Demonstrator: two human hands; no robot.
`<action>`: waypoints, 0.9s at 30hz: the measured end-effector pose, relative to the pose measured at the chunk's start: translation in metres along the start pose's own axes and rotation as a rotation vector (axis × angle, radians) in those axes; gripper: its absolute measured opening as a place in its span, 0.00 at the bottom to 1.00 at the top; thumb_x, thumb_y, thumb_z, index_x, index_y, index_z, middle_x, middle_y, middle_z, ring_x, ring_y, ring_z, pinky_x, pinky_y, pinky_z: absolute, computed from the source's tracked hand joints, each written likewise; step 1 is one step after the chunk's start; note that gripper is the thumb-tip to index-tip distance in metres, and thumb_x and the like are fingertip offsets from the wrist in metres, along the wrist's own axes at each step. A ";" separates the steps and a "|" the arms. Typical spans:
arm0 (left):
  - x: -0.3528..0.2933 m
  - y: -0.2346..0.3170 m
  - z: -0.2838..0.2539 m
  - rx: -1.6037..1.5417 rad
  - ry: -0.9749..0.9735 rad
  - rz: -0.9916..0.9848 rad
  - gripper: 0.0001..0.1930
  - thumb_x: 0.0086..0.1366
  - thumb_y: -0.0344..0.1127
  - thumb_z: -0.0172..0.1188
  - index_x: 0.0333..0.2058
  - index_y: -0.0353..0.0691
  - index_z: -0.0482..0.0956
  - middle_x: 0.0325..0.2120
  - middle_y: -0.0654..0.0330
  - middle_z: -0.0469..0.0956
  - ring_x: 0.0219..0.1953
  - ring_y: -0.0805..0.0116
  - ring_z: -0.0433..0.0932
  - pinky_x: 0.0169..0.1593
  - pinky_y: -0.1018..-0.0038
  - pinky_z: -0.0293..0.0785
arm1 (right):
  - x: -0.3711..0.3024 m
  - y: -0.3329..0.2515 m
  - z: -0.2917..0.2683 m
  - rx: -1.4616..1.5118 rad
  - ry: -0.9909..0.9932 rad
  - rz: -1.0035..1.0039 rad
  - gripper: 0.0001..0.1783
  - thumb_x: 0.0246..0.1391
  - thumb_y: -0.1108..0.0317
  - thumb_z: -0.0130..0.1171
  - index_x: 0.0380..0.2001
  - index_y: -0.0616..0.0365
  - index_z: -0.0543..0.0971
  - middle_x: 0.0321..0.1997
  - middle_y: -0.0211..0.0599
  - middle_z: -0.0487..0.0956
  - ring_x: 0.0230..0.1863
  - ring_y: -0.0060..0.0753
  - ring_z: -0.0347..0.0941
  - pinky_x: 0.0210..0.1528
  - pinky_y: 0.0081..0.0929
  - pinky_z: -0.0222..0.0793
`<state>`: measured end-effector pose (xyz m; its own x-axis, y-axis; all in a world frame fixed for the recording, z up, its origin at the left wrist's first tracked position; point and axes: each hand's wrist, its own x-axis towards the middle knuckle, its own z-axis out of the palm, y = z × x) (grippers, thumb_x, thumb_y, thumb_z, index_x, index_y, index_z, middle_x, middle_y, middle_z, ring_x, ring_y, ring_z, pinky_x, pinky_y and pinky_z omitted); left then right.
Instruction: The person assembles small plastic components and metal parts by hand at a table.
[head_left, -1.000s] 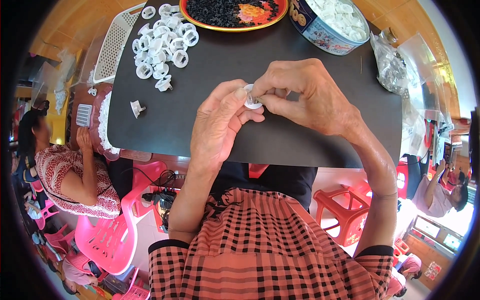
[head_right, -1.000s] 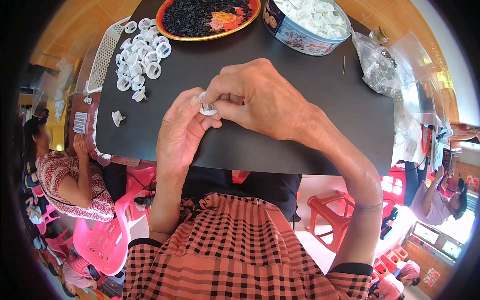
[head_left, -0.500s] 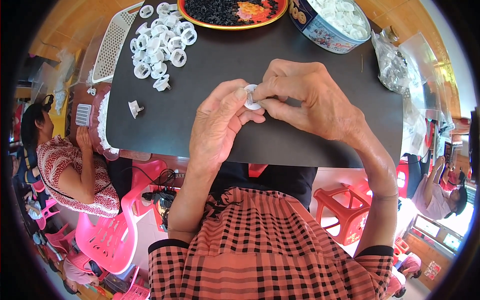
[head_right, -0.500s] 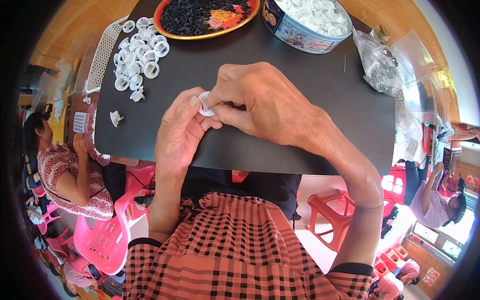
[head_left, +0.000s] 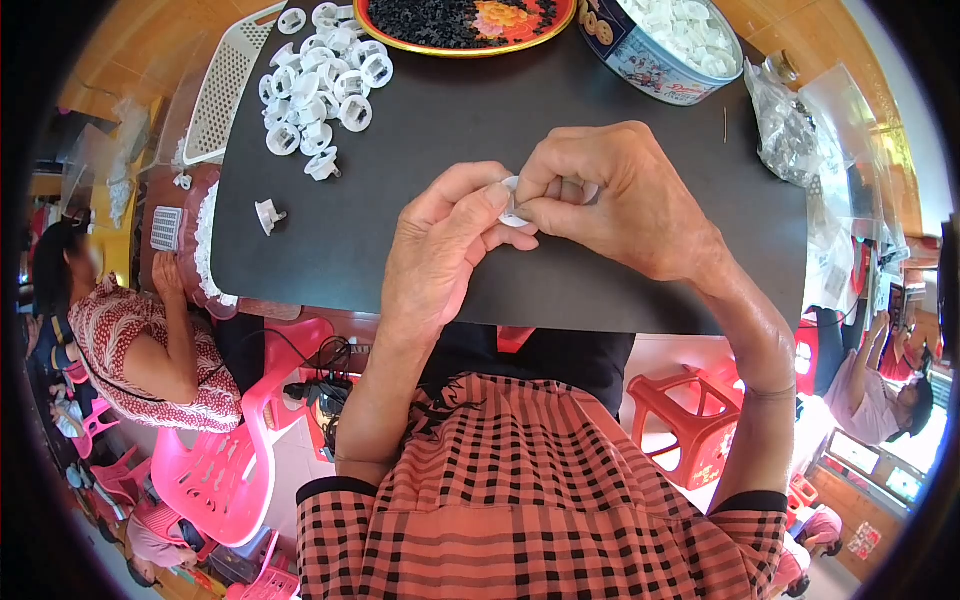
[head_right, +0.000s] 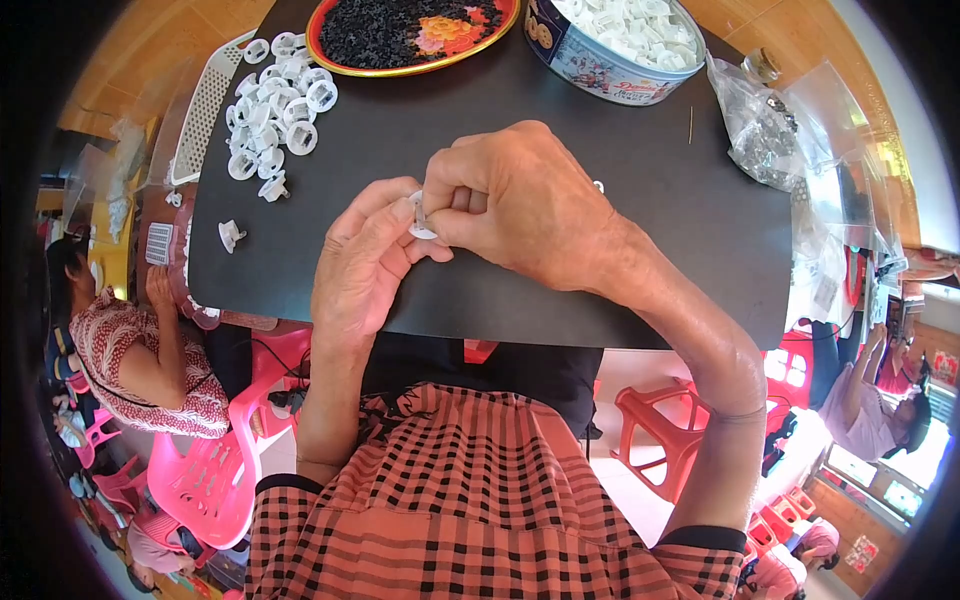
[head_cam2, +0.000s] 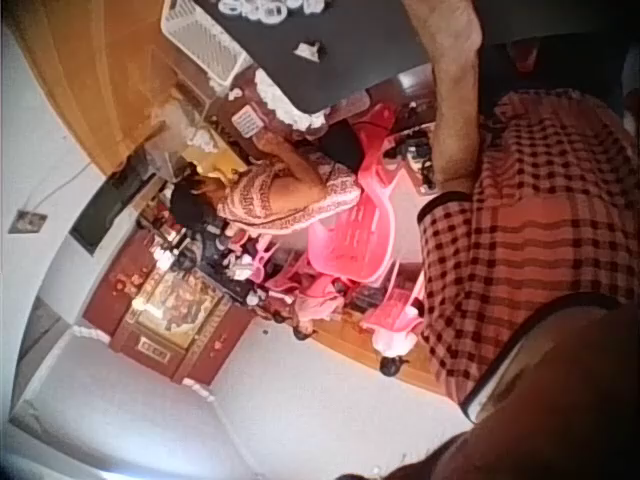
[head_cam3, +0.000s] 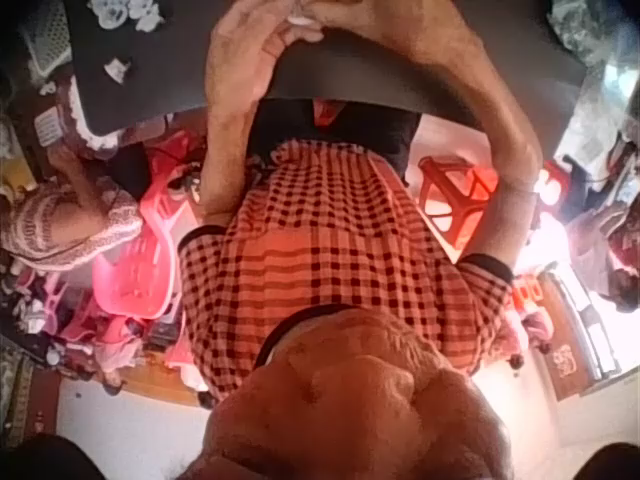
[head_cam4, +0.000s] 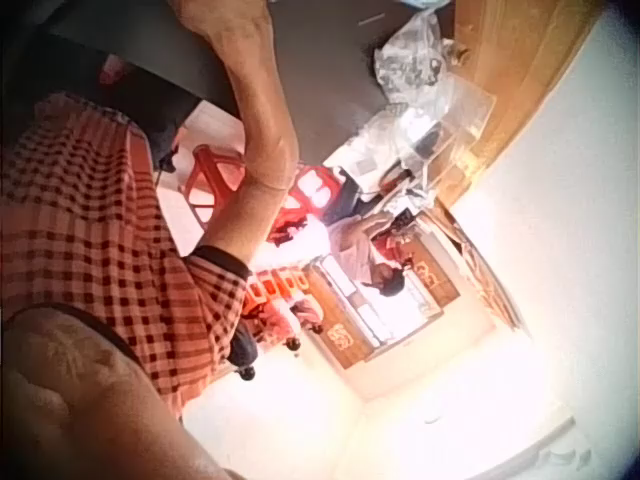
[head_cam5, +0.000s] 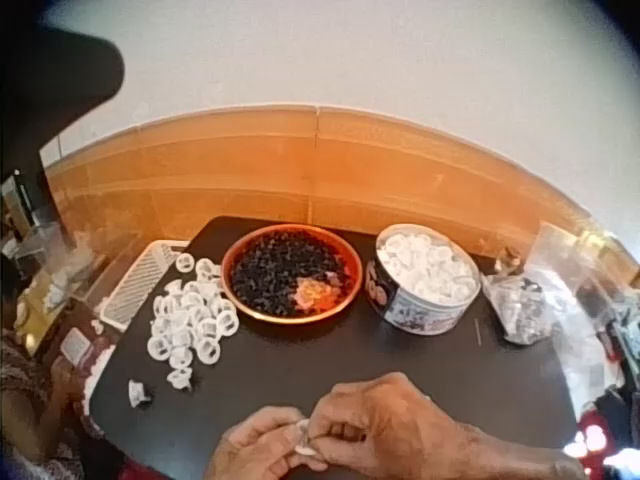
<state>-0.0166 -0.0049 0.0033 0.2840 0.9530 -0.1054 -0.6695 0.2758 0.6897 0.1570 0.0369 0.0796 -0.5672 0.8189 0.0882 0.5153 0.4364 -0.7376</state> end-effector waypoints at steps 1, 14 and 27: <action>0.000 0.000 0.000 0.000 0.002 0.000 0.11 0.68 0.31 0.53 0.44 0.29 0.74 0.37 0.55 0.77 0.36 0.66 0.79 0.41 0.69 0.79 | 0.001 0.000 0.000 0.055 -0.015 0.051 0.01 0.41 0.74 0.59 0.21 0.59 0.78 0.22 0.38 0.76 0.22 0.36 0.73 0.26 0.30 0.67; 0.001 0.002 -0.001 -0.034 -0.008 0.015 0.11 0.68 0.32 0.52 0.44 0.30 0.73 0.38 0.54 0.76 0.38 0.66 0.78 0.40 0.68 0.78 | -0.007 0.017 0.003 0.070 -0.005 -0.238 0.09 0.46 0.70 0.64 0.34 0.54 0.80 0.28 0.33 0.76 0.26 0.32 0.73 0.27 0.27 0.69; -0.001 0.000 -0.001 -0.006 0.005 0.043 0.11 0.67 0.30 0.52 0.45 0.30 0.71 0.38 0.54 0.77 0.36 0.68 0.79 0.43 0.70 0.77 | -0.017 0.017 0.023 -0.166 0.193 -0.268 0.07 0.48 0.70 0.62 0.31 0.61 0.78 0.25 0.36 0.72 0.26 0.38 0.72 0.27 0.32 0.69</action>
<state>-0.0172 -0.0060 0.0025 0.2517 0.9646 -0.0793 -0.6848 0.2354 0.6896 0.1604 0.0213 0.0501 -0.5725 0.7157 0.3999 0.4709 0.6863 -0.5542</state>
